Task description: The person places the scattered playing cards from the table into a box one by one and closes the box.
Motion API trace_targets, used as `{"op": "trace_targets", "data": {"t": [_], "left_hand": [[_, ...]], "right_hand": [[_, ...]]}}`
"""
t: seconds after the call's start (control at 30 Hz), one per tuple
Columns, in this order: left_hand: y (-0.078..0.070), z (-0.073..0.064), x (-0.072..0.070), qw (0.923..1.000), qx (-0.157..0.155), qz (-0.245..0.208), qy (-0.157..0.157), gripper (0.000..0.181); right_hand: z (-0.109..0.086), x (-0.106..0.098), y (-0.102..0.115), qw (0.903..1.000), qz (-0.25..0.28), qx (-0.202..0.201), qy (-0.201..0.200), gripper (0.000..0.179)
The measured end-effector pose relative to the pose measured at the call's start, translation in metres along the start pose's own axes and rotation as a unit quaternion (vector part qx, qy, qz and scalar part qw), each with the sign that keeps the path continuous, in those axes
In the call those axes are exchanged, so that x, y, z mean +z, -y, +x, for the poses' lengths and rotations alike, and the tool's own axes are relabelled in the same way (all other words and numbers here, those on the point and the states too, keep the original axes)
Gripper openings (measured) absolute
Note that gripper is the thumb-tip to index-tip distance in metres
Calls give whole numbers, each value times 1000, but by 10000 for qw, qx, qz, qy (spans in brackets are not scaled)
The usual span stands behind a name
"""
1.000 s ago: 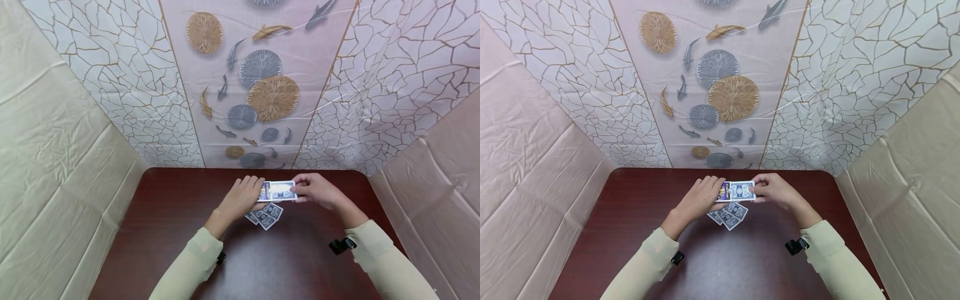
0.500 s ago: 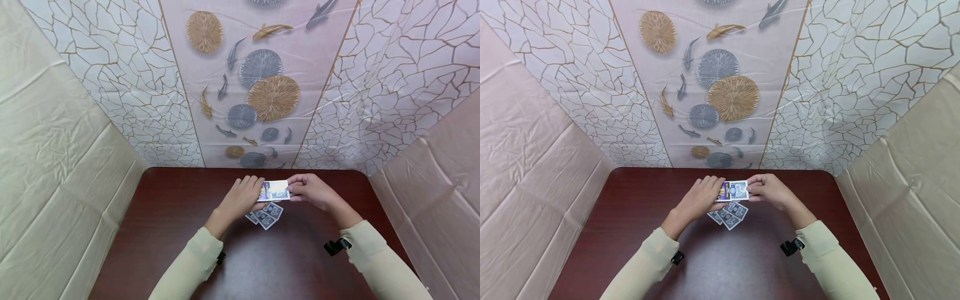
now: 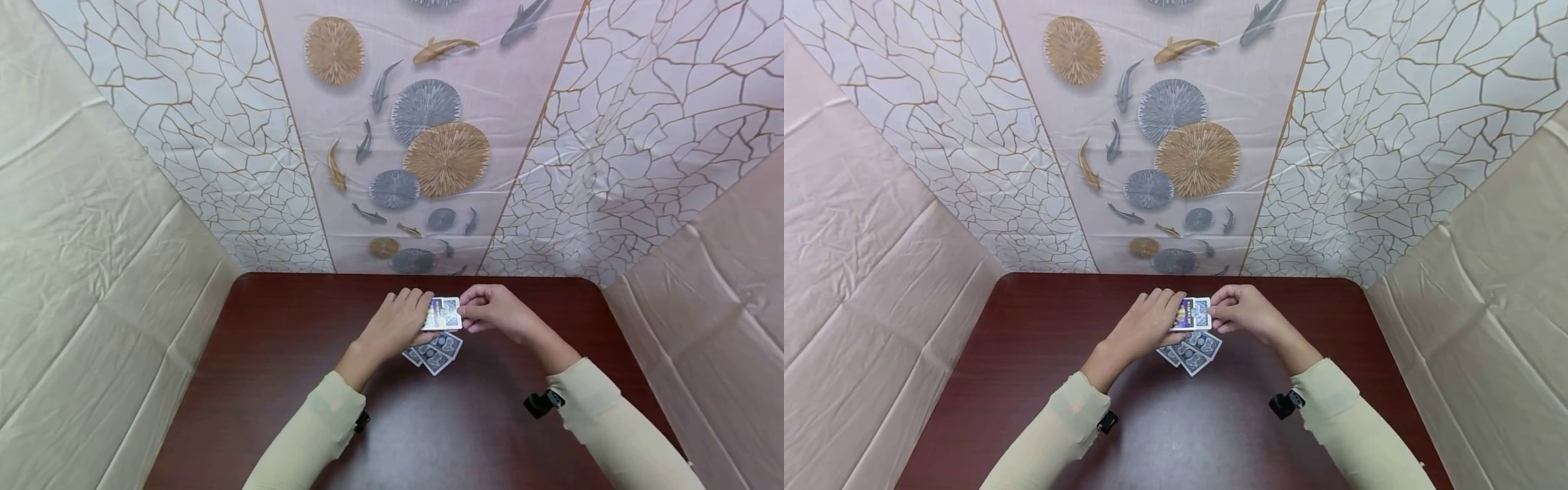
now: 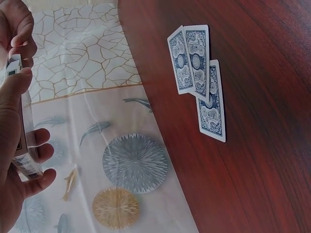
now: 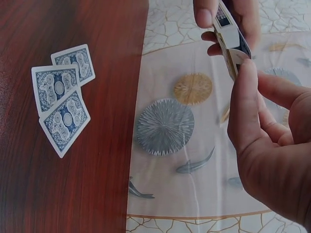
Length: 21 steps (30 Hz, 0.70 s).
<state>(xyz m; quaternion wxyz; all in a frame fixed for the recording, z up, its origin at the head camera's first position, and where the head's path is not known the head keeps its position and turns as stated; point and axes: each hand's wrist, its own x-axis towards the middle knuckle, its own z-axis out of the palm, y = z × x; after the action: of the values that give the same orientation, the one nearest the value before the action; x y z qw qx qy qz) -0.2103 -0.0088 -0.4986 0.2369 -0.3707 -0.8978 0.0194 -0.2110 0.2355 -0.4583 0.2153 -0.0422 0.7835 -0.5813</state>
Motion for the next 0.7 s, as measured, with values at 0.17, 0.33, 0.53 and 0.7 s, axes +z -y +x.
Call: {"op": "trace_targets", "data": {"t": [0.17, 0.33, 0.53, 0.7], "left_hand": [[0, 0, 1, 10000, 5, 51, 6, 74], [-1, 0, 1, 9998, 4, 132, 114, 74], [-1, -1, 0, 9998, 7, 141, 110, 74], [-1, -1, 0, 9999, 21, 130, 30, 71]], "right_hand": [[1, 5, 2, 9989, -401, -201, -128, 24], [1, 10, 1, 9953, -783, -445, -341, 22], [4, 16, -3, 9920, -918, -707, -510, 16], [6, 19, -4, 9898, -949, -853, -632, 13]]}}
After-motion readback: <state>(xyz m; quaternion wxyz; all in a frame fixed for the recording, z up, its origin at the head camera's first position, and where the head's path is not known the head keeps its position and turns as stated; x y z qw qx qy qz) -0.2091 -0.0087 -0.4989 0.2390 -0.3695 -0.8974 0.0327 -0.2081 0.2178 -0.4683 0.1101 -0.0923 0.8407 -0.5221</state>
